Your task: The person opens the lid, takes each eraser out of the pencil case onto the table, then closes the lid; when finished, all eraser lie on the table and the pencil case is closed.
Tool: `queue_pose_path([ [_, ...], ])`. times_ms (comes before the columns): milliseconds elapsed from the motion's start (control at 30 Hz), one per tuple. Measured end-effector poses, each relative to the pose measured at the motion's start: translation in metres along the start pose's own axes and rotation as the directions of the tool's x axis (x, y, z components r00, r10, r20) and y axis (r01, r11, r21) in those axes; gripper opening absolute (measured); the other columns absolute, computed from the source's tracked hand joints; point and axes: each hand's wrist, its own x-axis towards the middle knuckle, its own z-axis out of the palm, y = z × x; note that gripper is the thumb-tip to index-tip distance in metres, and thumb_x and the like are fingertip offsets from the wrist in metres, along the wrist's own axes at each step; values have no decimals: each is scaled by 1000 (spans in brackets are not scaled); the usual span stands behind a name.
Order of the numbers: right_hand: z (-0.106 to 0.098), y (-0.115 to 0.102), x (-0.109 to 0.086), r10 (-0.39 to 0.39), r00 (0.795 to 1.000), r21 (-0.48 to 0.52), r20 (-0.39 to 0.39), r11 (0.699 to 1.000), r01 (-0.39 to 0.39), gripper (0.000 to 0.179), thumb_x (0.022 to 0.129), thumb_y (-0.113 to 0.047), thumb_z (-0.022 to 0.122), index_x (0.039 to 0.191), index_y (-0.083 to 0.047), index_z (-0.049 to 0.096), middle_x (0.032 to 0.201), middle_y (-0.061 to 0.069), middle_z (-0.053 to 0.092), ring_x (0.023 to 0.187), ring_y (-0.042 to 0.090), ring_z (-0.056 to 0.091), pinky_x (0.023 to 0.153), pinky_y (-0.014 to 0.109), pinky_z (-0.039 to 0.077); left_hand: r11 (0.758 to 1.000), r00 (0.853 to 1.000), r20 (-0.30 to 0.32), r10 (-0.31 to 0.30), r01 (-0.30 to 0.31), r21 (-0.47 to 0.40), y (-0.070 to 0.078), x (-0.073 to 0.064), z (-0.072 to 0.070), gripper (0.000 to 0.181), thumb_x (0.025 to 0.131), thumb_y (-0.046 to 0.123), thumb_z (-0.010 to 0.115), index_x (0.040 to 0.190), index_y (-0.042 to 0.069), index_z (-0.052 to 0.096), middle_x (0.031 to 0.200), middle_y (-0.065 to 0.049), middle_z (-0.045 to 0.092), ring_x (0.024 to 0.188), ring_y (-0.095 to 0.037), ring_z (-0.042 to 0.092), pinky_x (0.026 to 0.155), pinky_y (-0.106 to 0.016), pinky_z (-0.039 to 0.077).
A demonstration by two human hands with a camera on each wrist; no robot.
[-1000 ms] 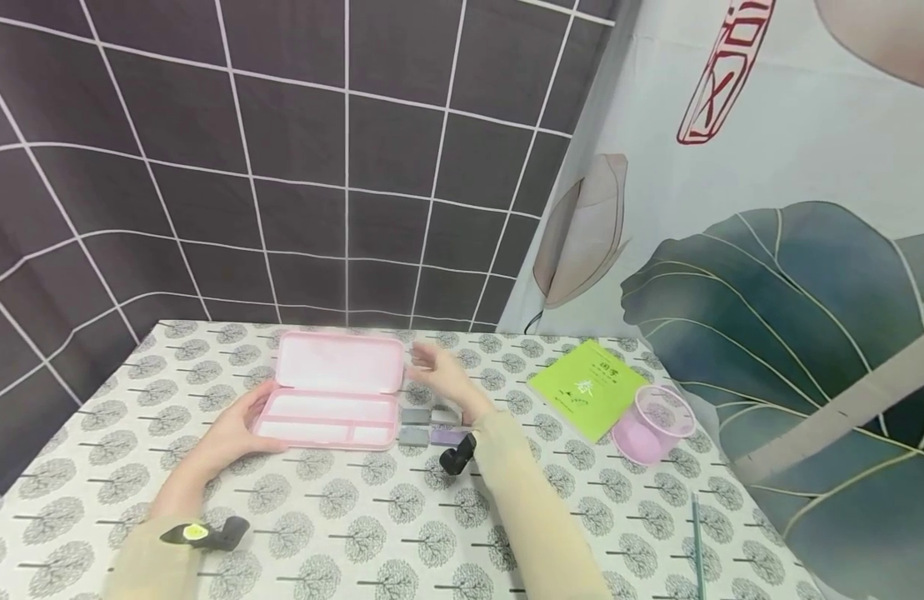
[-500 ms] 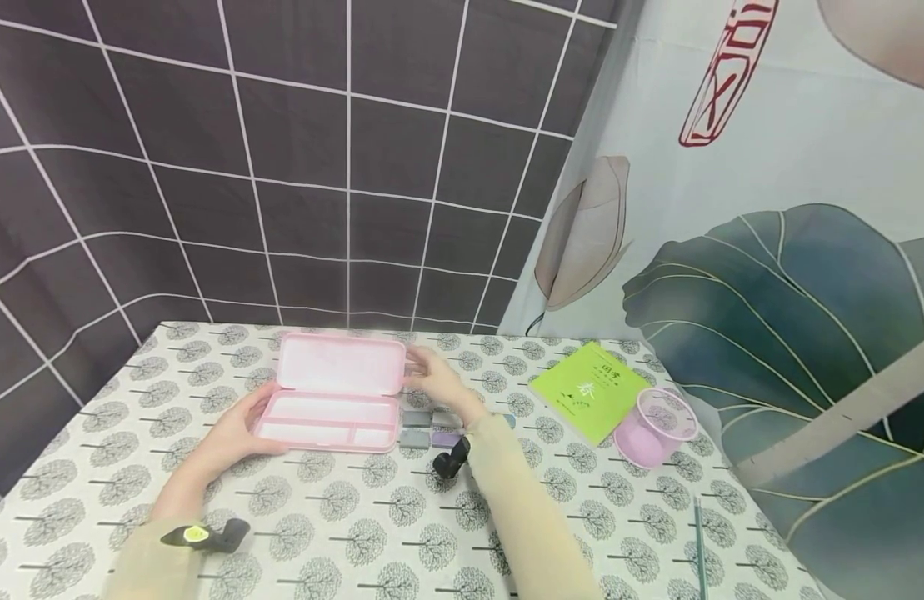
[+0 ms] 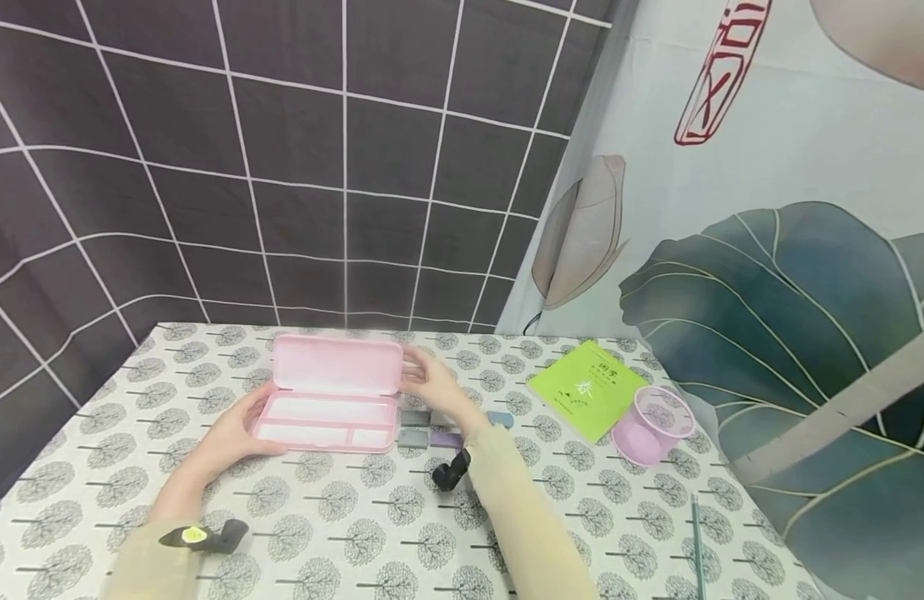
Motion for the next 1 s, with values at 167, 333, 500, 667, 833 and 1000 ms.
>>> queue_pose_path([
  [167,2,0,-8,-26,1000,17,-10,1000,26,68,88,5,61,148,4,30,150,27,38,132,44,48,111,41,46,1000,1000,-4,-3,3,12,0,0,1,118,60,12,90,150,-12,18,156,-34,18,141,-51,29,117,-52,26],
  [333,4,-1,-16,-26,1000,-26,-18,999,25,59,91,1,59,145,6,35,146,28,44,130,42,50,109,41,47,1000,1000,-3,3,-3,26,3,-1,1,119,60,12,90,150,-13,16,155,-36,19,140,-52,29,117,-55,26],
  [500,7,-2,-21,-36,998,-118,-42,993,31,40,99,-11,53,134,6,49,133,26,57,122,39,58,108,45,48,999,1000,-4,18,-17,27,4,-1,1,119,60,13,90,150,-12,16,155,-35,21,140,-53,28,117,-56,27],
  [667,12,-3,-25,4,998,-106,-59,994,-10,32,102,-17,49,127,1,57,128,20,63,122,34,58,112,47,45,999,999,-15,47,-47,24,3,-1,1,116,59,13,91,150,-8,22,153,-33,29,140,-51,30,118,-59,24],
  [833,15,-2,-25,41,997,-132,-61,990,-49,34,99,-22,56,125,-1,59,123,16,66,111,29,65,104,41,52,997,997,-42,59,-57,53,3,-2,1,114,57,16,93,149,-5,28,147,-31,39,137,-50,34,118,-64,21],
  [1000,17,-1,-28,48,998,-146,-31,988,-52,37,96,-23,59,127,-2,58,127,15,64,115,28,63,107,41,50,999,999,-26,44,-44,7,3,-2,1,120,57,10,91,152,-7,19,151,-32,32,141,-50,27,119,-62,19],
])
